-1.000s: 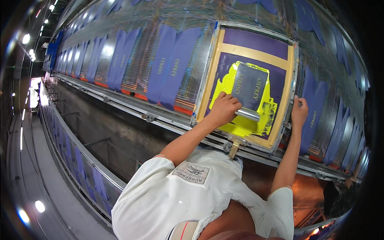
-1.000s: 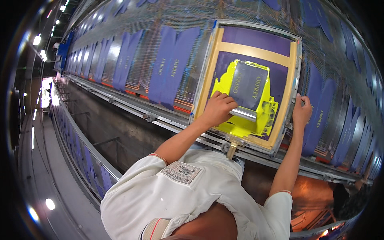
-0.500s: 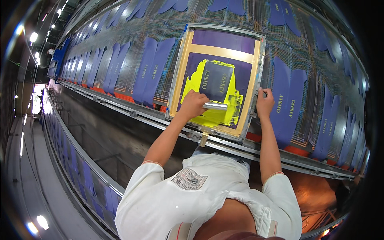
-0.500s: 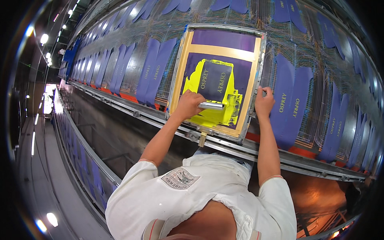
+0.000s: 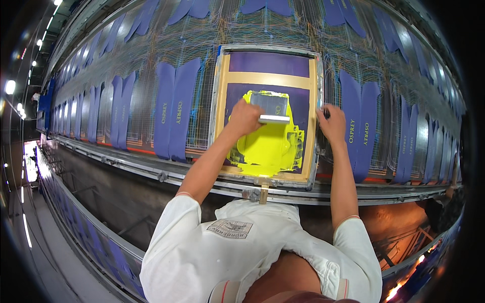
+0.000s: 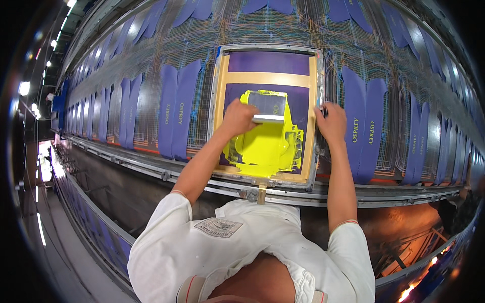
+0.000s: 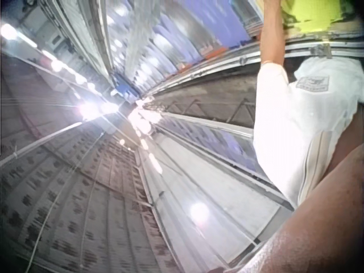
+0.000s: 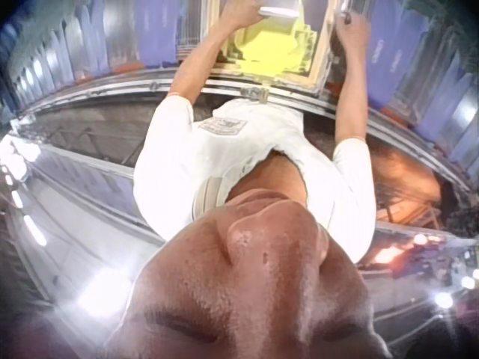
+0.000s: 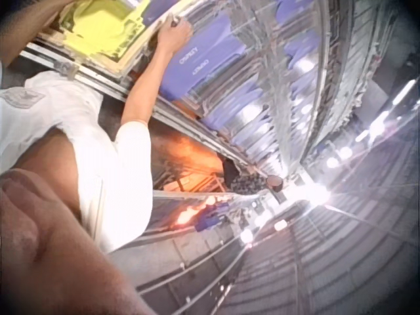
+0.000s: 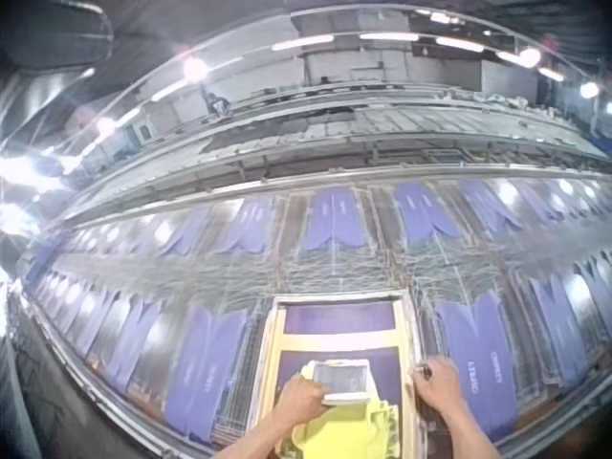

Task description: The person uses a squeegee to pull yellow ink across a screen-printing frame, imprinting the 'OSPREY' logo onto purple fabric pieces arranged on a conveyor. The person repeatedly repositions the frame and applies ink to successive items.

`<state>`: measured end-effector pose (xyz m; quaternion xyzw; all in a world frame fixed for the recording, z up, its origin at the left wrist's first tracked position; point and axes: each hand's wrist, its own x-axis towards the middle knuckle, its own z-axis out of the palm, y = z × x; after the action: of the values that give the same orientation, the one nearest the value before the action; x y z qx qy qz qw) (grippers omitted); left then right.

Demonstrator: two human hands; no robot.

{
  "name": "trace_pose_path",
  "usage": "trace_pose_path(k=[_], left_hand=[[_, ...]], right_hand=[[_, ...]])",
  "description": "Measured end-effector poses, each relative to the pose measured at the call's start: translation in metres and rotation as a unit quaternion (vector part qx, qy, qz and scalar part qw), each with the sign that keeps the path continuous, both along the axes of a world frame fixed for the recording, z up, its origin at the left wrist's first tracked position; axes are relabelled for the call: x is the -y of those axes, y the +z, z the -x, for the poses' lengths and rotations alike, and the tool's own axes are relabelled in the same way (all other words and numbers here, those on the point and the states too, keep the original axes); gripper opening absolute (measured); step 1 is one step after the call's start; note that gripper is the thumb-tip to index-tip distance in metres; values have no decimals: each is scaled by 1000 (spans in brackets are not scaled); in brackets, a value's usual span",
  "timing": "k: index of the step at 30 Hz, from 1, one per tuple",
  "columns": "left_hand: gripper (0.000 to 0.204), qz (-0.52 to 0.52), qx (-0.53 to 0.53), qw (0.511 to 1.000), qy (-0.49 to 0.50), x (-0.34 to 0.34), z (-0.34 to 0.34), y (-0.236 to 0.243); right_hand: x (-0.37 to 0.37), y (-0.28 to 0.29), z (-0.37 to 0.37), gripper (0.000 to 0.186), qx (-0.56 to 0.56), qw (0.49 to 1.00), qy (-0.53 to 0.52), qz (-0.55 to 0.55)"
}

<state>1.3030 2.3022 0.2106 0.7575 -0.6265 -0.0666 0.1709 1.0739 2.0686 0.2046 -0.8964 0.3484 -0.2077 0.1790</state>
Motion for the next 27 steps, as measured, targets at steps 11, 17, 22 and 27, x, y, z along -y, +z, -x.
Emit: trace_pose_path(k=[11, 17, 22, 27], left_hand=[[18, 22, -16, 999, 21, 63, -52, -10], [18, 43, -41, 998, 26, -32, 37, -14], [17, 36, -48, 998, 13, -50, 48, -11], [22, 33, -9, 999, 10, 37, -36, -2]], right_hand=[[-18, 8, -129, 23, -145, 955, 256, -30], [-113, 3, -38, 25, -87, 955, 278, -51], [-125, 13, -28, 23, -114, 949, 288, -55], [-40, 16, -108, 19, -113, 955, 273, -17]])
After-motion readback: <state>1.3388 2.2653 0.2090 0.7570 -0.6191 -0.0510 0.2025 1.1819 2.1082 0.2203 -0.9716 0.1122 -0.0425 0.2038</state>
